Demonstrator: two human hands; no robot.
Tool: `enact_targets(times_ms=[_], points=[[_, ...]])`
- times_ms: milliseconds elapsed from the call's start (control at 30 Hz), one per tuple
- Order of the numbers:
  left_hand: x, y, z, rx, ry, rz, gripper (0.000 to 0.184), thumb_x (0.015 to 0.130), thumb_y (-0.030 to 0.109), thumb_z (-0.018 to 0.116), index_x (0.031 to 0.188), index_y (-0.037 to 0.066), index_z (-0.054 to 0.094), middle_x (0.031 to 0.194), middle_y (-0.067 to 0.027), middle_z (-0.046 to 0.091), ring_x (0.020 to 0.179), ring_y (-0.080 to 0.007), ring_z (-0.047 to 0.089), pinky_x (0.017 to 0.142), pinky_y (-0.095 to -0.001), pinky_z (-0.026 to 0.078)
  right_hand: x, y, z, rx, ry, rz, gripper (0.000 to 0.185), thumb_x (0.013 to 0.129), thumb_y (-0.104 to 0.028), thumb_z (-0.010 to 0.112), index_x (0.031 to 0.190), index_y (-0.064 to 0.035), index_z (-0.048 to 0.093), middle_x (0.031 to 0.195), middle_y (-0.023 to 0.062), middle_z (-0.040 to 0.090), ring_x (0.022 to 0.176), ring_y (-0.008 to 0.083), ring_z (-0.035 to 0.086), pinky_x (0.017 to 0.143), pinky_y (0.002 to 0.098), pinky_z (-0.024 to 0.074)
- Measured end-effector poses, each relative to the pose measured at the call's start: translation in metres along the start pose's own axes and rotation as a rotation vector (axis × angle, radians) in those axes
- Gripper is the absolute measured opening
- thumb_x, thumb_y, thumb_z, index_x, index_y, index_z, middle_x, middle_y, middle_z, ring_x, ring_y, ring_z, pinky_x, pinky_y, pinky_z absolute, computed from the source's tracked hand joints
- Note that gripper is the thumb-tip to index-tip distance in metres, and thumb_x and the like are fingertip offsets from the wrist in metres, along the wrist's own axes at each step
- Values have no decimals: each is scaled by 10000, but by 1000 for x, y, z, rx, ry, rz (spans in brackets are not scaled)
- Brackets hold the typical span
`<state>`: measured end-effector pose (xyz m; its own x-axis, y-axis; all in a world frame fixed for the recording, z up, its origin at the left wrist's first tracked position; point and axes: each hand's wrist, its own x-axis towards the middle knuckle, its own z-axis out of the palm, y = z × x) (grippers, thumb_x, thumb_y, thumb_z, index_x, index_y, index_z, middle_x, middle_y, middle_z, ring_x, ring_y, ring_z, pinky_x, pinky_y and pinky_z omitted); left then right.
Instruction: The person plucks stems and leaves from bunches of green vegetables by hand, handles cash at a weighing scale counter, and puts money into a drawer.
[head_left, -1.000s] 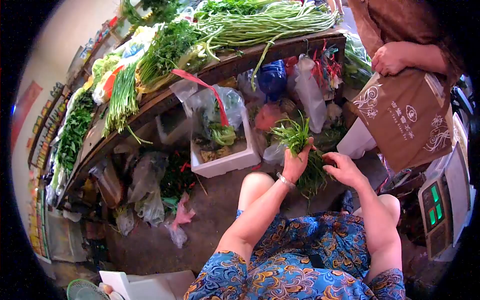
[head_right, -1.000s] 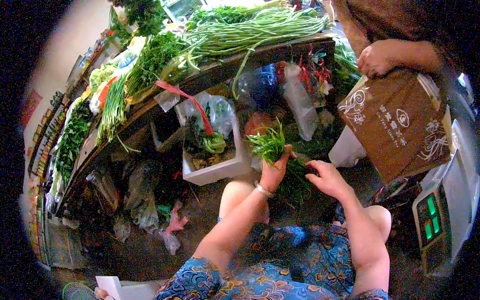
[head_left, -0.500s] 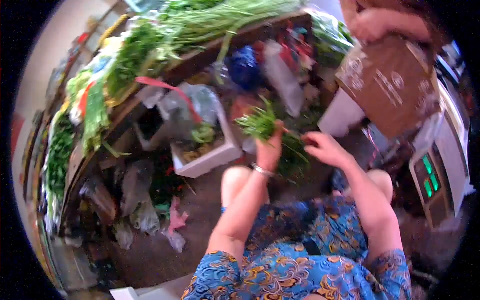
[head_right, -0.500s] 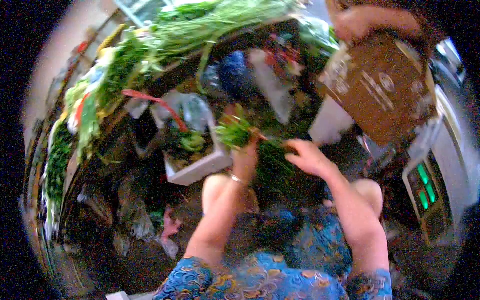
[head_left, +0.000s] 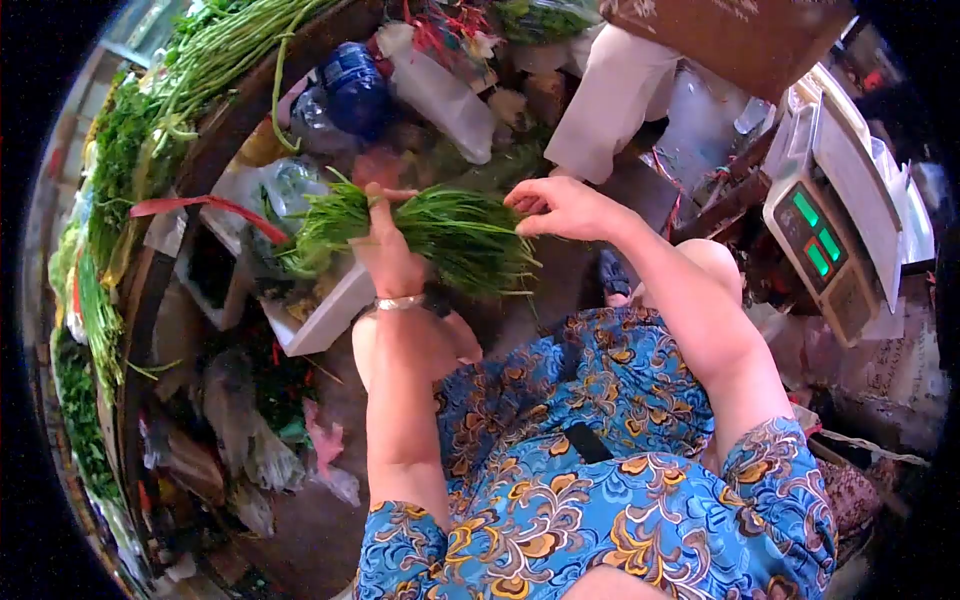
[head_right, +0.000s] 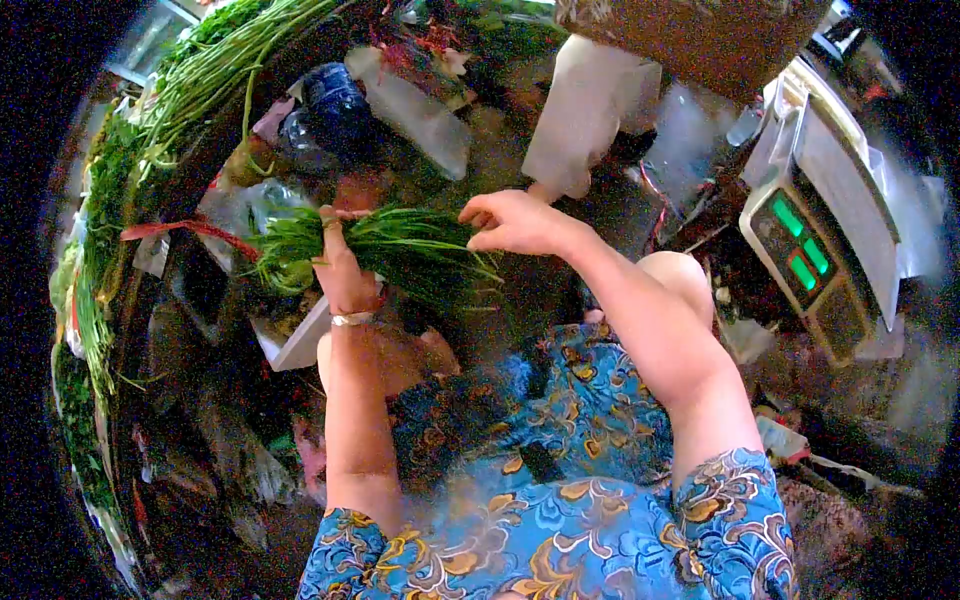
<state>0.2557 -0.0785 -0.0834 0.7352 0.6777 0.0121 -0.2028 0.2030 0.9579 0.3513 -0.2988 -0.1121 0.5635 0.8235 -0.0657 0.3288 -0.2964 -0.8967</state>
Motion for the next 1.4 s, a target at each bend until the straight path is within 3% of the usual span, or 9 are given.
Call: enact_targets(times_ms=[167, 300, 400, 667, 733, 833, 1133, 1233, 1400], points=[[7, -3, -10, -10, -51, -89, 343, 950, 407, 492, 884, 78, 566, 901, -51, 623, 827, -180, 587, 740, -330, 488, -1, -4, 15, -93, -45, -39, 590, 716, -363, 755, 1144, -4, 566, 1059, 177, 635, 988, 297, 607, 863, 359, 478], [12, -7, -16, -99, -50, -155, 340, 963, 400, 463, 909, 83, 572, 926, -76, 635, 844, -197, 601, 747, -328, 497, 5, -4, 21, -86, -13, -92, 373, 823, -299, 665, 1036, 3, 611, 911, 128, 664, 837, 241, 632, 771, 340, 504], [11, 2, -17, -171, -18, -216, 341, 969, 393, 447, 928, 81, 577, 952, -85, 642, 857, -202, 610, 754, -322, 503, 10, -6, 10, 548, -31, 39, 232, 943, -205, 532, 947, 12, 614, 808, 65, 647, 725, 121, 617, 686, 239, 507], [24, -11, -45, -69, 5, -125, 299, 976, 354, 442, 1010, 86, 570, 981, -75, 635, 856, -225, 609, 751, -347, 515, -1, -1, -3, 580, 35, 89, 236, 917, -229, 547, 879, -10, 624, 755, 50, 642, 659, 107, 591, 598, 237, 472], [25, -2, -40, -197, 80, -179, 306, 973, 355, 450, 1035, 78, 563, 978, -71, 631, 853, -233, 605, 752, -363, 515, 1, 7, -6, 152, 214, 214, 177, 872, -190, 586, 860, -19, 629, 757, 40, 643, 661, 112, 591, 603, 250, 478], [35, -11, -55, -159, 36, -151, 349, 964, 378, 464, 1066, 58, 558, 989, -76, 624, 866, -248, 600, 768, -396, 516, 1, 14, 8, 460, 35, 79, 147, 827, -166, 616, 855, -23, 636, 761, 35, 647, 661, 106, 591, 614, 259, 485], [31, -15, -47, -464, 0, -340, 340, 957, 409, 464, 984, 85, 565, 960, -69, 625, 829, -258, 590, 768, -406, 508, 7, 1, 57, -81, 0, -62, 622, 812, -386, 624, 1257, 27, 486, 1262, 240, 512, 1193, 346, 477, 1004, 369, 385], [32, -15, -45, -469, 10, -355, 317, 950, 400, 487, 981, 96, 570, 904, -60, 618, 780, -216, 582, 725, -370, 510, 19, 11, 80, 58, 84, 3, 441, 843, -336, 585, 1103, 19, 580, 1025, 206, 633, 973, 308, 601, 847, 399, 465], [46, -33, -62, -62, 58, -103, 313, 948, 391, 499, 1000, 98, 596, 960, -47, 636, 803, -203, 600, 699, -351, 514, 17, -14, 41, 456, -136, 208, 270, 880, -259, 590, 999, -22, 642, 813, -2, 626, 727, 89, 545, 637, 272, 439]])
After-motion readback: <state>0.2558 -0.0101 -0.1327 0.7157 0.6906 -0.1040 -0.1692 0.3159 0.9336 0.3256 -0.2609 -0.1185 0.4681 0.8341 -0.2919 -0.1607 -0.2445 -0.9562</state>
